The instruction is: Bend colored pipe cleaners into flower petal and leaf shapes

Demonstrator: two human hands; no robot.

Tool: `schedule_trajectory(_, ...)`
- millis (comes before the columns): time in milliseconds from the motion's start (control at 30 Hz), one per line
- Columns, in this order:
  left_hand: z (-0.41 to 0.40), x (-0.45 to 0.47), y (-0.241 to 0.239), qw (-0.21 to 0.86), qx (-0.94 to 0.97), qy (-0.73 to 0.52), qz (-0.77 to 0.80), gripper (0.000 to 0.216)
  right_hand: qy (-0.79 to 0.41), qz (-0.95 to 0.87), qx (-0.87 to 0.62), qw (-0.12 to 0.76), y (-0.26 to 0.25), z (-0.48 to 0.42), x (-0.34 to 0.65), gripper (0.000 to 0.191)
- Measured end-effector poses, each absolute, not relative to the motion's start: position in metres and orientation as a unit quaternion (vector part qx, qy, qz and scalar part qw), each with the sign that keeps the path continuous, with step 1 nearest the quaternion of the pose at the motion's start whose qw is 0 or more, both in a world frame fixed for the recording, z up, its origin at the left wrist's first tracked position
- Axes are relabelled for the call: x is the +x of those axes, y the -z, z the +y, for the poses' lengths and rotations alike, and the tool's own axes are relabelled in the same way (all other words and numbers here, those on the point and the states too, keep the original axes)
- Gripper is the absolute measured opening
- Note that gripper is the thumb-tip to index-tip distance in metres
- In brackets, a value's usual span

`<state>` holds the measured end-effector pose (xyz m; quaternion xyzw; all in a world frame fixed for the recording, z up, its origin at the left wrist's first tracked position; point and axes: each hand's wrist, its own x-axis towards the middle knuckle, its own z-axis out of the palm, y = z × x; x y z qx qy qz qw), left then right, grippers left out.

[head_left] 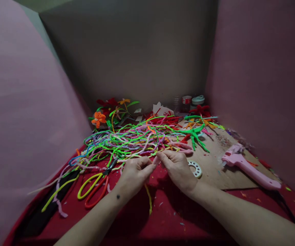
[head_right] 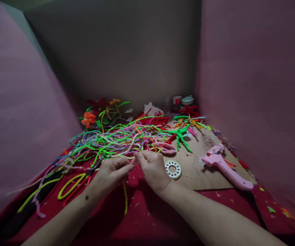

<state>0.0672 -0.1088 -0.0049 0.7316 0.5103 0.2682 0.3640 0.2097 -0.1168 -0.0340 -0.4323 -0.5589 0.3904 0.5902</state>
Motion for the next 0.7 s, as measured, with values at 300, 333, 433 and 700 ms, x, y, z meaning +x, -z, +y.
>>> schedule_trajectory(300, -0.103, 0.059, -0.002, 0.523, 0.651, -0.237, 0.496, 0.028, -0.604, -0.440, -0.382, 0.544, 0.039, -0.105, 0.212, 0.046)
schedule_trajectory(333, -0.102, 0.059, -0.002, 0.526, 0.647, -0.237, 0.498, 0.029, -0.598, -0.445, -0.383, 0.546, 0.038, -0.104, 0.212, 0.044)
schedule_trajectory(433, -0.102, 0.059, -0.001, 0.529, 0.642, -0.240, 0.500, 0.029, -0.563, -0.489, -0.389, 0.541, 0.036, -0.104, 0.213, 0.027)
schedule_trajectory(700, -0.103, 0.065, 0.014, 0.573, 0.586, -0.265, 0.509, 0.028, -0.308, -0.651, -0.414, 0.557, 0.047, -0.110, 0.211, 0.023)
